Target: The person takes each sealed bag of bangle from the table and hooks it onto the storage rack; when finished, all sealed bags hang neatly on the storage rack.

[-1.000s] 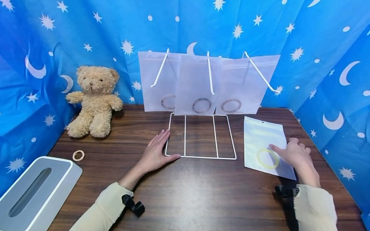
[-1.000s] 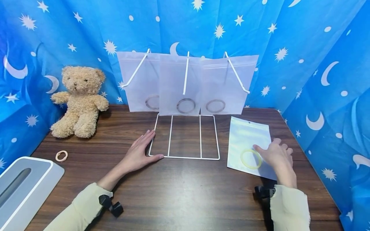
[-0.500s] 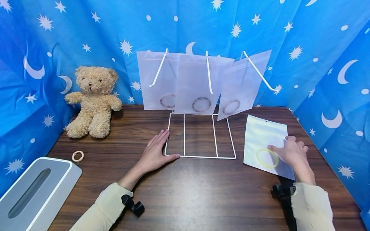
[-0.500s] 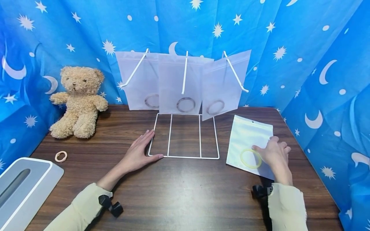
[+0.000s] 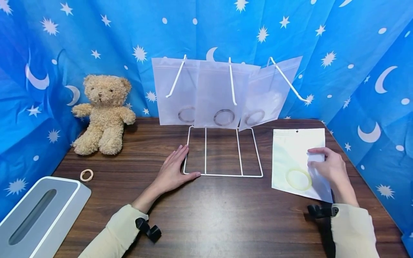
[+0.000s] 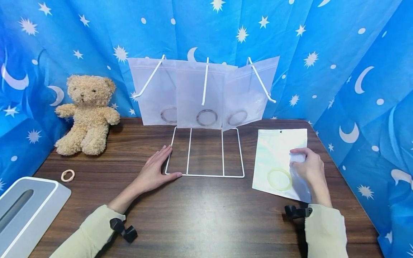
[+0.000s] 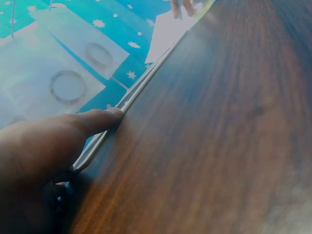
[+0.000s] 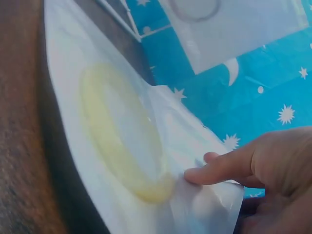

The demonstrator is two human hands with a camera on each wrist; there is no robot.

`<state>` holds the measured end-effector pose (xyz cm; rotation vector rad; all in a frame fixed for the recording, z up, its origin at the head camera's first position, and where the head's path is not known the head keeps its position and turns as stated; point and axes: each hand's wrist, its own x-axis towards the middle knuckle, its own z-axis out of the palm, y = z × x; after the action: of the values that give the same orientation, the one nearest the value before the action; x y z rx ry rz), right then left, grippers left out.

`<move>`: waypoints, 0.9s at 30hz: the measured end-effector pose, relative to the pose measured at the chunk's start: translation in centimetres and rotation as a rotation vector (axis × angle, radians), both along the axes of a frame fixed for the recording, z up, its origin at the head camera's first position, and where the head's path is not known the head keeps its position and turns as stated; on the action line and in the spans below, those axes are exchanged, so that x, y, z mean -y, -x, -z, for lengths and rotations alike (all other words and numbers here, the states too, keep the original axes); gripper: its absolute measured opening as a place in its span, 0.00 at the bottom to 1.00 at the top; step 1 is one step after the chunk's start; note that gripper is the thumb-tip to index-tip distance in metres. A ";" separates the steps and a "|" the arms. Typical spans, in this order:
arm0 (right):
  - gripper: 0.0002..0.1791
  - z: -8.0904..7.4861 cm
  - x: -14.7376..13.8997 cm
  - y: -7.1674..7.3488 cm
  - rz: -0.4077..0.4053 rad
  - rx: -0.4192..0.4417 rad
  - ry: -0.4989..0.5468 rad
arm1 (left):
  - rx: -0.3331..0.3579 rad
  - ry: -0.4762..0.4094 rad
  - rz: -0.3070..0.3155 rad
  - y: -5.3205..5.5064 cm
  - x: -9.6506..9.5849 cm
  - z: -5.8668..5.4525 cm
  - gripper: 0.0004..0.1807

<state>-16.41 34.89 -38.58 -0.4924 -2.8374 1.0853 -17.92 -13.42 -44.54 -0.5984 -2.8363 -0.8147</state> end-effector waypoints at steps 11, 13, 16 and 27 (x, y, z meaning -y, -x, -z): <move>0.32 -1.9 -0.3 -0.5 0.061 0.013 0.083 | 0.005 -0.001 -0.001 0.0 0.0 0.0 0.57; 0.33 -2.8 -0.3 -0.9 0.104 -0.012 0.070 | 0.006 0.001 -0.001 0.0 0.0 0.1 0.57; 0.33 -4.6 -0.2 -1.6 0.175 -0.069 0.030 | 0.004 0.006 -0.002 0.0 0.0 0.1 0.57; 0.22 -10.5 1.7 -5.3 0.308 -0.381 0.082 | 0.013 -0.002 -0.003 -0.1 0.0 0.1 0.57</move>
<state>-11.08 33.15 -28.08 -0.6261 -2.3085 1.0994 -17.87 -13.41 -44.62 -0.5902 -2.8474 -0.8234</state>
